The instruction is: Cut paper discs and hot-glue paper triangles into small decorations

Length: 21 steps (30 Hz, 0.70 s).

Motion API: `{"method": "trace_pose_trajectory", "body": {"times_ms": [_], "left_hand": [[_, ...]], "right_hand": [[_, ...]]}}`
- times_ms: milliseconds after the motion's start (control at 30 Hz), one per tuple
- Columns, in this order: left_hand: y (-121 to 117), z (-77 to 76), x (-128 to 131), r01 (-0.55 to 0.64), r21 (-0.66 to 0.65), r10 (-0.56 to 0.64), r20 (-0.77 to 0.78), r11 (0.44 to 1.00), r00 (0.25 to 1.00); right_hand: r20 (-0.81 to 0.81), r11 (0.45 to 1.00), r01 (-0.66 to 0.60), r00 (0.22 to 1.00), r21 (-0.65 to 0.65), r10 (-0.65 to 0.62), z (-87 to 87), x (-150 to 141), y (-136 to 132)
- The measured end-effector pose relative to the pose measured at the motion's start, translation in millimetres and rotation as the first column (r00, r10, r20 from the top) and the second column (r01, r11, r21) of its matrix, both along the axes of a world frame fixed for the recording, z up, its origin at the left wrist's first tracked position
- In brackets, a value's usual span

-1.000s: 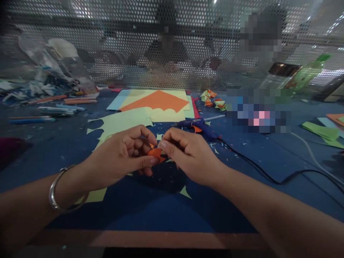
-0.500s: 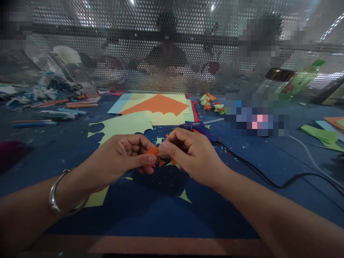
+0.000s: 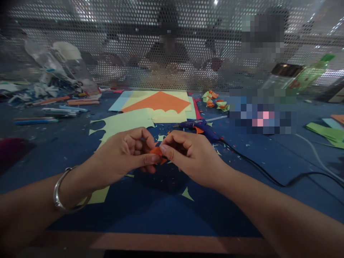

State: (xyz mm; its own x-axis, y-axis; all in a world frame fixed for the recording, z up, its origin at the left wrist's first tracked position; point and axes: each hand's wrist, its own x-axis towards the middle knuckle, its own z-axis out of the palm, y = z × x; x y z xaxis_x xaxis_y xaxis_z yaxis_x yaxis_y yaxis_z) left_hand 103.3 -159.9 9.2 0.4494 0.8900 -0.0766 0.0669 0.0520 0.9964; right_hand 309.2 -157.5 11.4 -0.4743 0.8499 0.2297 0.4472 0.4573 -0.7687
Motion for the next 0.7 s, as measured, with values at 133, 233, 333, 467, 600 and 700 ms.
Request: {"method": "trace_pose_trajectory", "body": {"times_ms": [133,233,333,467,600,700], "left_hand": [[-0.4,-1.6,0.2,0.024,0.005,-0.024,0.022,1.000,0.999],[0.1,-5.1,-0.3,0.016,0.042,-0.018,0.042,0.999,0.999],[0.6,-7.4,-1.1,-0.006,0.089,0.005,0.018,0.996,1.000],[-0.3,-5.3,-1.2,0.011,0.117,-0.012,0.006,0.993,1.000],[-2.0,-0.9,0.5,0.031,0.102,-0.032,0.005,0.994,0.999],[-4.0,1.0,1.2,0.039,0.082,-0.037,-0.018,0.996,0.999]], "right_hand": [[0.009,1.000,-0.009,1.000,0.019,0.009,1.9,-0.6,-0.5],[0.017,0.999,-0.007,1.000,0.050,0.006,3.1,-1.5,-0.5],[0.020,0.998,-0.012,1.000,0.061,0.011,2.3,-2.2,0.0],[0.006,0.998,-0.028,1.000,0.057,0.027,-0.2,-2.3,0.8],[0.017,0.996,-0.035,0.999,0.086,0.034,-1.3,-2.2,0.6],[0.036,0.993,-0.033,0.999,0.112,0.029,-0.8,-2.0,0.2]]}}
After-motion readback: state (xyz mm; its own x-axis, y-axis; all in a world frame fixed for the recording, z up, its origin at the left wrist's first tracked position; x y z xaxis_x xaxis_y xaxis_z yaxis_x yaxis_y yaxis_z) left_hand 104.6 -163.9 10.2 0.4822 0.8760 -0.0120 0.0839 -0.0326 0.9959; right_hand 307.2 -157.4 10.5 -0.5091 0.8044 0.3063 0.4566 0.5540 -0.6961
